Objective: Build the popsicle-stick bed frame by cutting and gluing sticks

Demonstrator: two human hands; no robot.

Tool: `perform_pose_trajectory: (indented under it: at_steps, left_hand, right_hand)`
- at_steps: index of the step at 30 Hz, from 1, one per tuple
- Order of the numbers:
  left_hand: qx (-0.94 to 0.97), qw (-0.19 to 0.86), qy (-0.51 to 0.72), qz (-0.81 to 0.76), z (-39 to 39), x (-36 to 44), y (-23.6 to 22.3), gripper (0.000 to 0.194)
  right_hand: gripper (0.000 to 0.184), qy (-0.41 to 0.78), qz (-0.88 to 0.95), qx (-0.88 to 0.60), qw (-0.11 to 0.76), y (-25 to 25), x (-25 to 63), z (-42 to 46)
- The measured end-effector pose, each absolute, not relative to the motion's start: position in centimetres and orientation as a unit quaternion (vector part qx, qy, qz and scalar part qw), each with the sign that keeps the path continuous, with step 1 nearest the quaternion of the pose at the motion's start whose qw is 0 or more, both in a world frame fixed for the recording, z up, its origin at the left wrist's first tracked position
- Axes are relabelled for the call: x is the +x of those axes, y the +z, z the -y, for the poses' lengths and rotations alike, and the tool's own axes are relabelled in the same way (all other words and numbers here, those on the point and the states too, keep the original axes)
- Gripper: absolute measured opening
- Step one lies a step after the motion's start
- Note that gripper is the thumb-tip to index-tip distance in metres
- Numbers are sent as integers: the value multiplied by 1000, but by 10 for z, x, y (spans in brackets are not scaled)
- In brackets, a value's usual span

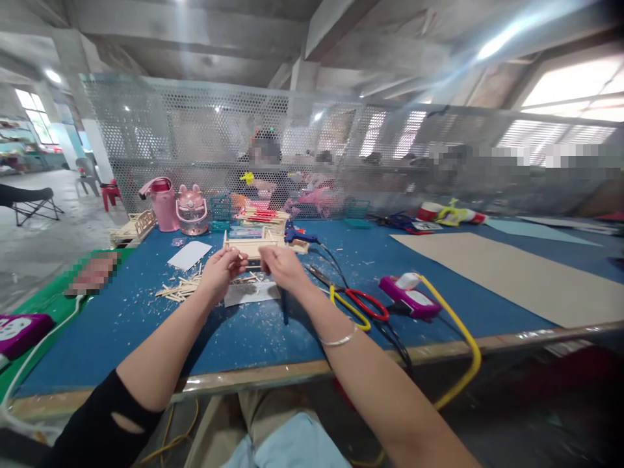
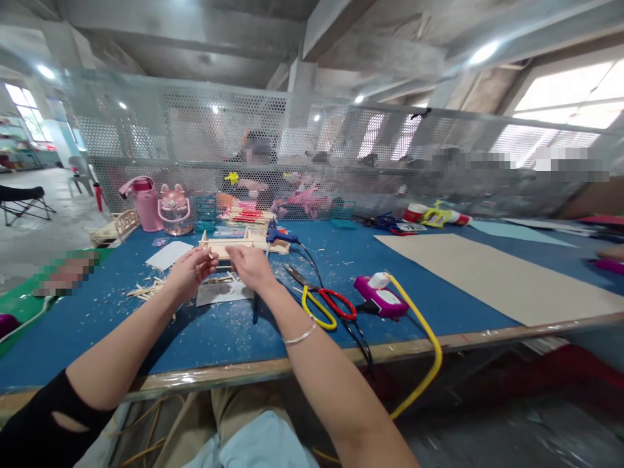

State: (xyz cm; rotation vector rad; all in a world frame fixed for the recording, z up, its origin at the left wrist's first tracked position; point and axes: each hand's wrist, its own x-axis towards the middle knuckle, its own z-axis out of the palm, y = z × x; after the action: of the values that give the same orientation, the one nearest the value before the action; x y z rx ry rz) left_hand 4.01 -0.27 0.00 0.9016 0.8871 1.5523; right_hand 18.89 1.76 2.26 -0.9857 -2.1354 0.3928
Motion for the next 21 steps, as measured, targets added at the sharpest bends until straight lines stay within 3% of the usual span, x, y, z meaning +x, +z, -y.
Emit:
perform_pose_trajectory:
  at_steps: [2,6,9,17,21]
  left_hand:
    - [380,549,644,-374,3,40,0,22]
    - [408,555,624,-369,2,41,-2,26]
    - [417,555,614,-375,4,44,-4,31]
    - [448,544,586,-400,9,48,-3,38]
    - [445,526,602,-404,7,46,-4,35]
  right_hand:
    - [46,87,813,-453,355,25,211,-8]
    - [20,-53,750,-638,164,12,269,11]
    - [25,-70,718,-691,50,-2,303,20]
    - [29,-37,727,-685,-4,3,326,26]
    - [28,30,732,-680,35,11,329,28]
